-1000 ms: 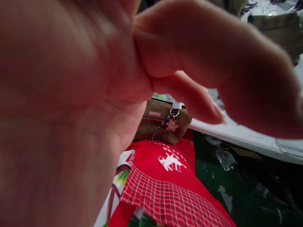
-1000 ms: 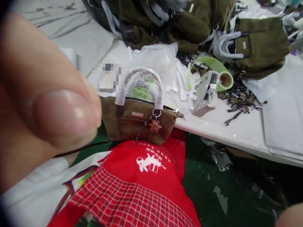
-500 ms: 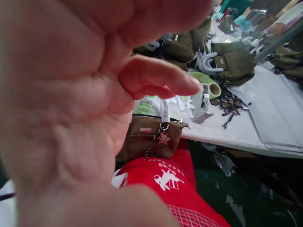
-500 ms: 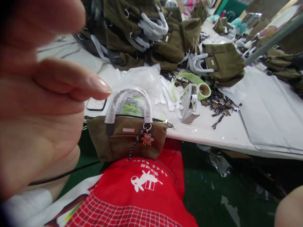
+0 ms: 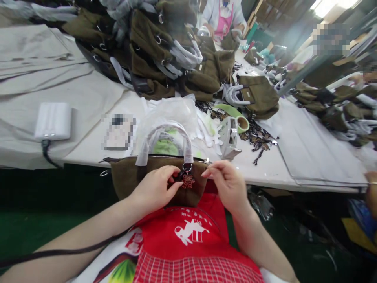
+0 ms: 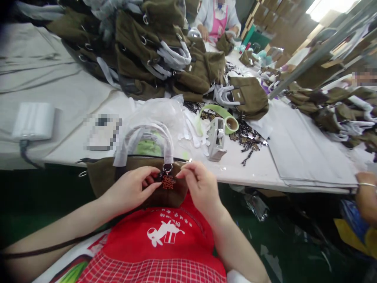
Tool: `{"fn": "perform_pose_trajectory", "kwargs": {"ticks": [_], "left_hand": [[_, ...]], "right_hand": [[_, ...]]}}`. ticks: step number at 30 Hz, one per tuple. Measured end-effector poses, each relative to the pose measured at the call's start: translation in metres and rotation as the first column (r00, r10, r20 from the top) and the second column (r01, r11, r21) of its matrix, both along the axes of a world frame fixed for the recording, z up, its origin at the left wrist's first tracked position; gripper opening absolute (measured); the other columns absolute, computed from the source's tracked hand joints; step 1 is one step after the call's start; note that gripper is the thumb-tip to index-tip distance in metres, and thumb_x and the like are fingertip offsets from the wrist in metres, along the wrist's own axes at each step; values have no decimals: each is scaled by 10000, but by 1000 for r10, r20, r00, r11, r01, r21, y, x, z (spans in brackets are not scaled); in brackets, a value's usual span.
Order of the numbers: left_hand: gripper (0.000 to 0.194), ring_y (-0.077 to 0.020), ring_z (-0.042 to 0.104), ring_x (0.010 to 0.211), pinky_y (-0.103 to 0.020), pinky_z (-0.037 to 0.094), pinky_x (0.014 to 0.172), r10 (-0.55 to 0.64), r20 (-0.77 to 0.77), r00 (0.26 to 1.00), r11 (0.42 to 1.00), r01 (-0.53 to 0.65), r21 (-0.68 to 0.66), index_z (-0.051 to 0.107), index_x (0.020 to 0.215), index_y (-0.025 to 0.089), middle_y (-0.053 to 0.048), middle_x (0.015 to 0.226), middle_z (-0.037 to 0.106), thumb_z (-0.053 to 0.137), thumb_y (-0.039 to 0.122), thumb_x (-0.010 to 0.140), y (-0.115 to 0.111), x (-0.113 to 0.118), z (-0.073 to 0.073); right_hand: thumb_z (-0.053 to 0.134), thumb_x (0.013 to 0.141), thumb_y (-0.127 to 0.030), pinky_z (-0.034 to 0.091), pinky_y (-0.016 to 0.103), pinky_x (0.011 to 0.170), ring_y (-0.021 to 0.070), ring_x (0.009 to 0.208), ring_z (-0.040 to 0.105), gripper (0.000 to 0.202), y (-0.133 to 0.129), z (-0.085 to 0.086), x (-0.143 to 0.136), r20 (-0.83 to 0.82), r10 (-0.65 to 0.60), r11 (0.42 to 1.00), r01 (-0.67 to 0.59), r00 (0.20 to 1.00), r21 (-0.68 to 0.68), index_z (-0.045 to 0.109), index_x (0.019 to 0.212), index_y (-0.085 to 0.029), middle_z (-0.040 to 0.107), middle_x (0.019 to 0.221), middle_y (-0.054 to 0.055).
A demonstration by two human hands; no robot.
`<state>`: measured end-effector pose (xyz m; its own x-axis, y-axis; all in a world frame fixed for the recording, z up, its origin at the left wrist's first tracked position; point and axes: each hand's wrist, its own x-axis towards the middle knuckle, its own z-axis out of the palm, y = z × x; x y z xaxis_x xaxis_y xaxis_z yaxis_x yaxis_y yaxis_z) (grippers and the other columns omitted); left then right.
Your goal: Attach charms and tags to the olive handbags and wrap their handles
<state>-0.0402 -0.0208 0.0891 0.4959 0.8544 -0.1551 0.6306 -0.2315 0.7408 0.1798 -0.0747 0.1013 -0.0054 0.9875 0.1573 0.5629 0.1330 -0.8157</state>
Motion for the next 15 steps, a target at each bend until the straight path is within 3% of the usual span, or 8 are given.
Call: {"fn": "perform_pose_trajectory", "kwargs": {"ticks": [2,6,10,15], "left_hand": [[305,-201,663,746,-295,490,633,36,-44,998,999,-36,5,646,1056,175,-72,924,720,617,384,836,-2,9,-6],[283,-177,608,612,-281,396,558,78,-77,994,997,-79,-16,662,926,180,-17,688,665,598,444,847,0,21,-7],[310,-156,557,535,-273,348,533,132,-75,988,991,-133,-2,665,874,180,26,546,563,585,479,847,1,24,-8],[280,-154,547,542,-273,345,540,173,-64,983,985,-172,21,670,919,167,34,548,548,574,420,845,0,25,-14]], "right_hand": [[514,976,-288,536,320,752,173,796,656,190,2,-14,-6,46,29,998,-26,999,-57,681,963,-199,705,858,49],[513,962,-248,514,308,748,185,805,658,194,4,-32,-8,120,52,993,-39,991,-109,700,931,-208,720,867,52],[513,961,-246,508,309,766,193,828,664,188,7,-29,-2,156,3,997,9,988,-72,694,931,-207,725,889,57],[498,971,-233,491,301,796,190,850,664,191,10,-27,0,237,25,998,-12,971,-57,682,927,-203,724,906,54]]}}
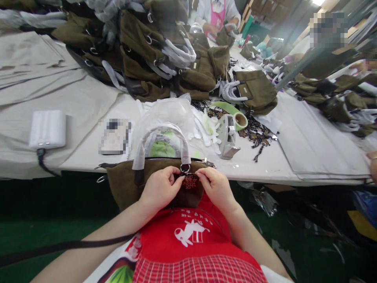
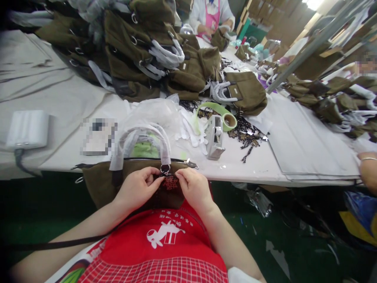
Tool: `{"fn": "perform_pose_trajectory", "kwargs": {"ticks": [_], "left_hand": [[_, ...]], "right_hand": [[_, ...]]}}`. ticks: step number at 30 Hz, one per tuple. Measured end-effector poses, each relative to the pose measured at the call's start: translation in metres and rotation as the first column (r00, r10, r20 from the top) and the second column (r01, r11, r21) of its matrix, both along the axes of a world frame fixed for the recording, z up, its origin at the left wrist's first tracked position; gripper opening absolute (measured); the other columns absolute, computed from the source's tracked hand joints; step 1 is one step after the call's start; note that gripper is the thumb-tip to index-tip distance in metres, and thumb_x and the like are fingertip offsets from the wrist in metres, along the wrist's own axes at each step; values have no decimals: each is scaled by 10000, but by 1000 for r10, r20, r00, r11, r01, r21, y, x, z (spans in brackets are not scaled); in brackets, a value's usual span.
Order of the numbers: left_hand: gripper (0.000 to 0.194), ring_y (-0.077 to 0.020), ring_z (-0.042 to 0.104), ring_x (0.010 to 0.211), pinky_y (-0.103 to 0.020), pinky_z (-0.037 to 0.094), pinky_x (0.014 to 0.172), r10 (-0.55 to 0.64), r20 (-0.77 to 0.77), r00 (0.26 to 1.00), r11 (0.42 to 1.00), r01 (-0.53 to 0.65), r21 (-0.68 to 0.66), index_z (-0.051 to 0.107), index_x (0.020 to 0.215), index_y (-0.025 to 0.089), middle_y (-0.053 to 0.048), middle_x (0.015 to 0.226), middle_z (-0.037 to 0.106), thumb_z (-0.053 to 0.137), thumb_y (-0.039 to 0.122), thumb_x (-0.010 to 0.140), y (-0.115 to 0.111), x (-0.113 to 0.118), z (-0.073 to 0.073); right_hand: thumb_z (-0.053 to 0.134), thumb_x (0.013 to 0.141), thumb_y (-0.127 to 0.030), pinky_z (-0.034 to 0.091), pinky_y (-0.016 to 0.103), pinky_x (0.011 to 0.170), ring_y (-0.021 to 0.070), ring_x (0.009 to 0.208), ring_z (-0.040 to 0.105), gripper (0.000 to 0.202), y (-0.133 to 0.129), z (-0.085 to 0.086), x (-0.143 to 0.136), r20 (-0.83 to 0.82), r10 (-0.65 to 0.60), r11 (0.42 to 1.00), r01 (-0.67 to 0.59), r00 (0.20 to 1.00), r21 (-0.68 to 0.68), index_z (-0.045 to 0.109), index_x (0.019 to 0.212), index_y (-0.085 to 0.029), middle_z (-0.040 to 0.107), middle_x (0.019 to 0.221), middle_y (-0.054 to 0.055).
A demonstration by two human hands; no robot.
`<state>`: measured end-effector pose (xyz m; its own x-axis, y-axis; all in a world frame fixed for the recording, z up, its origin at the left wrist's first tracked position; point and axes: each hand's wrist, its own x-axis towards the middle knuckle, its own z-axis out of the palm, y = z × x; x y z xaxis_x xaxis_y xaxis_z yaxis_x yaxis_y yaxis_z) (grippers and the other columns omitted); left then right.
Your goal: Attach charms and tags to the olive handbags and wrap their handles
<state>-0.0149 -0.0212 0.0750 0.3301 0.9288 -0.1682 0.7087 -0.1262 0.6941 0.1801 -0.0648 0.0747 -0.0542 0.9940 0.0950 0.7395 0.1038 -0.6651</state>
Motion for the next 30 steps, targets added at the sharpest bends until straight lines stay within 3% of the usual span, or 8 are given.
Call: {"fn": "perform_pose_trajectory", "kwargs": {"ticks": [15,21,30], "left_hand": [[253,-157,528,537,-275,343,566,-3,3,1000,1000,3,30,675,925,169,47,523,506,554,374,840,4,-1,-6],[233,-148,516,524,-271,329,558,-14,29,999,1000,14,-4,677,904,177,50,520,503,558,367,839,7,-3,-8],[211,-139,493,514,-265,327,557,-7,58,998,1000,6,22,669,897,176,50,537,502,547,339,846,6,-3,-12]], "right_hand": [[520,961,-214,477,287,770,189,837,670,179,15,-1,-12,231,42,999,-45,972,8,695,924,-212,735,919,41],[520,963,-227,470,292,793,187,853,669,178,15,-2,-13,180,23,999,-29,983,34,691,916,-210,738,920,37],[537,945,-209,451,279,699,180,761,655,164,10,-9,-22,150,32,994,-47,988,99,673,855,-206,716,824,22]]}}
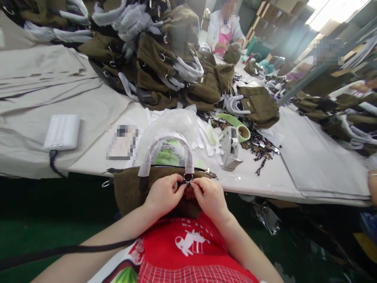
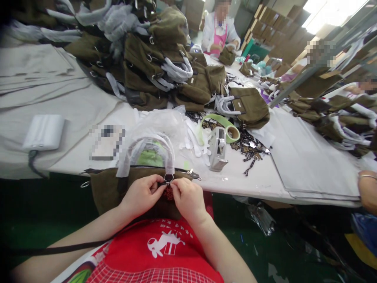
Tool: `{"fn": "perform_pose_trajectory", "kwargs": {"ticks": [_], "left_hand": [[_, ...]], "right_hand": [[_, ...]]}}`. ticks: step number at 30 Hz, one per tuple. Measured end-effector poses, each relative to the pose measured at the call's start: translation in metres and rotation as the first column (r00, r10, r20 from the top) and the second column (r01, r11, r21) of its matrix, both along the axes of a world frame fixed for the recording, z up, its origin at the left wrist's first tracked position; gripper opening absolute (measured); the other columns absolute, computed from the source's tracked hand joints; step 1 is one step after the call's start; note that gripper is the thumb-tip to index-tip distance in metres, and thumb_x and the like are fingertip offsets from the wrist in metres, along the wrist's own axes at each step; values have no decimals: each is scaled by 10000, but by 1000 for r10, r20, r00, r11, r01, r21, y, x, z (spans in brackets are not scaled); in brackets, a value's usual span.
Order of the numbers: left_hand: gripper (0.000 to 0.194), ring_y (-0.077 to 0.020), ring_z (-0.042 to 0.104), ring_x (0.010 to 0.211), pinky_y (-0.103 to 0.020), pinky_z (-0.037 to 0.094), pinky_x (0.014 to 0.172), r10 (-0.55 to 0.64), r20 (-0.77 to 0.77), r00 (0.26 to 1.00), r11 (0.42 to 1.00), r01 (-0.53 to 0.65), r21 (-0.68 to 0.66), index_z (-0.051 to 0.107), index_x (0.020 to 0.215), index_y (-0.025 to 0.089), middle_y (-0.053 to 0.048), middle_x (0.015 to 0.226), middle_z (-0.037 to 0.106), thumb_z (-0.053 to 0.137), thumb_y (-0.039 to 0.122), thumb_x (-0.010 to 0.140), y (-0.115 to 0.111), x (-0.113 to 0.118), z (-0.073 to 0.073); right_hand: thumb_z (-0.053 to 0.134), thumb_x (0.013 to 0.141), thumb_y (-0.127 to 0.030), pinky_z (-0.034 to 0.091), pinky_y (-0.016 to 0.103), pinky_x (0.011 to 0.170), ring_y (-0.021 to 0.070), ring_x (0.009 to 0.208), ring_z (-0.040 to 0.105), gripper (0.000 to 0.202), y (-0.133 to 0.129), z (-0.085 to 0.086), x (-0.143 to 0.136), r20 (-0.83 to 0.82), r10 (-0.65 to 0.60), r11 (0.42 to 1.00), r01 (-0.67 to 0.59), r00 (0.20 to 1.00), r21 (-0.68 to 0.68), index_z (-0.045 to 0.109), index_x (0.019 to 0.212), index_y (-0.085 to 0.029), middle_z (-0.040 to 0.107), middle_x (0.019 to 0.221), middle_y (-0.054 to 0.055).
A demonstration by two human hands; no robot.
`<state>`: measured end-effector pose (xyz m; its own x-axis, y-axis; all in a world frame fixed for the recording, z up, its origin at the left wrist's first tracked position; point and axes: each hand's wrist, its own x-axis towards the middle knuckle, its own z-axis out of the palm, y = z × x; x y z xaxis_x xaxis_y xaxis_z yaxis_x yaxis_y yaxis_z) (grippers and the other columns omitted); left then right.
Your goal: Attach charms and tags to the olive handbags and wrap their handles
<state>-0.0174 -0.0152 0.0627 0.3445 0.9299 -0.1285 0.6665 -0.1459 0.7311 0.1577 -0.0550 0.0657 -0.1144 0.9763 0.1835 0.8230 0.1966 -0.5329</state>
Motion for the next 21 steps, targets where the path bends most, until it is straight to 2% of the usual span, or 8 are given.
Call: {"fn": "perform_pose_trajectory", "kwargs": {"ticks": [6,14,18,21], "left_hand": [[193,-135,494,510,-265,322,553,-12,34,999,1000,13,-20,677,887,178,55,529,493,554,318,837,0,-5,-1],[202,-126,468,498,-263,297,529,0,82,997,999,4,-52,652,787,185,55,515,493,577,371,812,-5,-8,1],[303,-146,536,579,-259,372,562,50,309,950,977,17,-211,636,753,174,7,612,599,516,440,833,-6,-7,-2],[347,-142,503,524,-257,378,521,144,412,900,923,28,-383,597,727,177,21,564,557,508,499,823,-6,-5,-6]], "right_hand": [[551,918,-199,446,276,682,178,732,654,158,-6,-6,-5,-36,-40,999,41,999,12,674,820,-205,715,793,28],[529,906,-171,450,268,657,166,693,641,183,-16,-8,-14,-109,-62,996,68,992,53,678,803,-194,696,739,28],[545,909,-197,474,272,679,168,703,656,183,-17,-11,-15,-168,-70,997,75,983,22,696,805,-200,709,751,29],[559,911,-215,491,280,692,174,711,668,182,-16,-13,-16,-185,-76,997,76,980,-3,708,808,-206,725,771,33]]}}
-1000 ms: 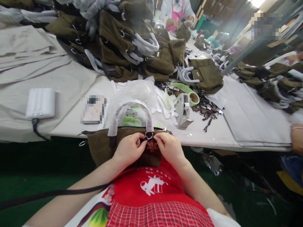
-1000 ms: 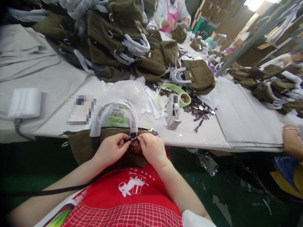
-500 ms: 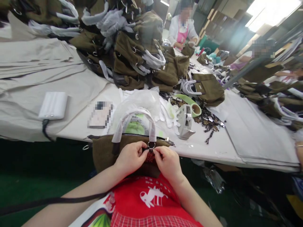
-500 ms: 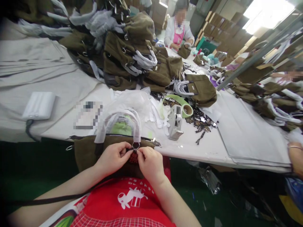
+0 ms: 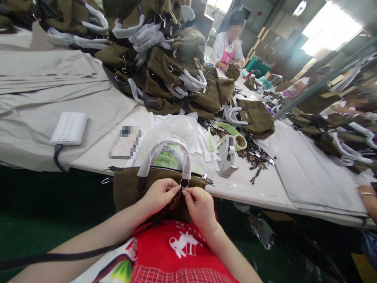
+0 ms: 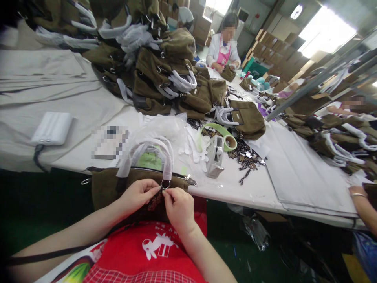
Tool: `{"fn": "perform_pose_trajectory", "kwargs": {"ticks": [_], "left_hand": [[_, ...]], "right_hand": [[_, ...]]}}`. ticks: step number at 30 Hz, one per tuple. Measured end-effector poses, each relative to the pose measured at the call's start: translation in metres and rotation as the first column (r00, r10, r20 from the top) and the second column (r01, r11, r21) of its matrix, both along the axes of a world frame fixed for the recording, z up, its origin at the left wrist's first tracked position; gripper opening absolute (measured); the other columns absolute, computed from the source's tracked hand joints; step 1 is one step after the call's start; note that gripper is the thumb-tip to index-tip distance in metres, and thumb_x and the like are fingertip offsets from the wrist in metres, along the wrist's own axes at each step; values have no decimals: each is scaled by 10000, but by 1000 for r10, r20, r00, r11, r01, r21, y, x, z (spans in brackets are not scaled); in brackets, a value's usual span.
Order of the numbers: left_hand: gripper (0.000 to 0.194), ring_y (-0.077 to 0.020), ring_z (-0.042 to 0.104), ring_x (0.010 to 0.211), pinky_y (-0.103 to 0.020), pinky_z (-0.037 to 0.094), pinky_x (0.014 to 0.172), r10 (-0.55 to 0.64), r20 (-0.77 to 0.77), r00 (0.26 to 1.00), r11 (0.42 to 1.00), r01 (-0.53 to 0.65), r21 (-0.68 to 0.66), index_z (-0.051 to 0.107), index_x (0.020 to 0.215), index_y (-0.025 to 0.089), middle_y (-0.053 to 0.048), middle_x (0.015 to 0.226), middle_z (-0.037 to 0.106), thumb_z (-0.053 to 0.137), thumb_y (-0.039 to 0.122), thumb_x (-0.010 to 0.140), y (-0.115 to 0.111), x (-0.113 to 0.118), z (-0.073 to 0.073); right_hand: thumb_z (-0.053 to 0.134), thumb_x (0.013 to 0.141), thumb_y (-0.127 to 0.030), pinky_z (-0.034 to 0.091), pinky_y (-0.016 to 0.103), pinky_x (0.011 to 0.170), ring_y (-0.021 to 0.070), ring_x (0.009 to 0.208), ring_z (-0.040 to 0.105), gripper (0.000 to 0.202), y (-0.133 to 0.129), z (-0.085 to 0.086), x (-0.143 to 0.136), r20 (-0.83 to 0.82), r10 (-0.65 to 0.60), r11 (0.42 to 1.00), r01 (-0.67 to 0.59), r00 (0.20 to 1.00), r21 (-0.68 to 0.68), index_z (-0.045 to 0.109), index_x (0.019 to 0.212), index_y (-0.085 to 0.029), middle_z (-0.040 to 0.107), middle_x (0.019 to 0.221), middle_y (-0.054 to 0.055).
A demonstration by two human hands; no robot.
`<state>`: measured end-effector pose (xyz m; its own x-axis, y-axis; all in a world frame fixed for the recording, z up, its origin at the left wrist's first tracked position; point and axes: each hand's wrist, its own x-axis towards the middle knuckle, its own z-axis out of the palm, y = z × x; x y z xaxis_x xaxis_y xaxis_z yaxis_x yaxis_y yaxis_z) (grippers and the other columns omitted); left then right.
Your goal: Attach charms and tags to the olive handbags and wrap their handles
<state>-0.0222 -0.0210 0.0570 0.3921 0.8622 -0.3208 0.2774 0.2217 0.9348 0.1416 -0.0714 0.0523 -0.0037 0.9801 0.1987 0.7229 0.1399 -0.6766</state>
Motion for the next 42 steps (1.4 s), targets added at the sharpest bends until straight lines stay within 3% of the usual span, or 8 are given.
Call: {"fn": "perform_pose_trajectory", "kwargs": {"ticks": [2,9,11,14,17,28,37,42], "left_hand": [[343,-140,477,493,-259,364,504,1,-25,1000,1000,0,7,578,716,188,34,532,524,508,504,829,-1,0,0],[284,-200,592,751,-328,438,723,51,-309,950,880,104,464,592,766,199,-46,771,638,422,365,921,3,-13,16],[313,-173,572,676,-304,451,680,23,-140,990,911,37,410,612,835,194,-19,689,601,402,402,938,6,-14,21],[394,-119,477,488,-255,419,520,55,213,976,994,-74,82,590,852,184,33,561,530,406,523,929,7,-10,23],[418,-107,544,541,-244,465,545,177,360,916,982,-138,-131,554,754,169,-2,656,611,525,572,863,8,-6,22],[303,-187,692,593,-318,556,639,76,-59,995,990,-68,121,583,1038,173,-25,750,744,613,290,759,7,-13,16],[231,-189,664,669,-276,469,643,14,-340,940,921,121,371,732,769,205,-42,754,747,538,310,840,7,-11,28],[212,-174,632,620,-261,464,607,-89,-189,978,955,138,264,754,745,202,-32,703,731,563,284,784,5,-4,24]], "right_hand": [[562,910,-210,498,284,701,177,718,674,176,0,0,0,-7,0,1000,-1,1000,-13,709,813,-210,731,786,32],[526,922,-188,496,276,728,173,781,661,173,1,16,4,87,15,999,-19,996,38,670,1018,-188,706,877,52],[512,923,-166,488,280,722,181,802,661,226,3,21,3,197,69,997,-76,978,32,646,1103,-191,699,920,60],[520,928,-169,460,290,647,197,768,654,181,9,28,-1,396,111,994,-111,912,-23,650,1052,-191,689,898,69],[552,930,-182,433,292,597,198,723,639,93,14,30,-4,503,128,991,-97,854,-88,640,901,-177,673,839,73],[462,962,-158,455,296,681,189,761,603,138,8,14,2,318,90,993,-110,944,44,543,858,-199,622,814,41],[423,976,-185,461,301,723,189,774,588,166,1,12,5,155,77,992,-91,985,84,557,878,-193,617,830,54],[437,970,-185,459,302,734,188,785,591,163,1,11,6,113,96,991,-105,989,79,570,877,-193,623,835,54]]}}
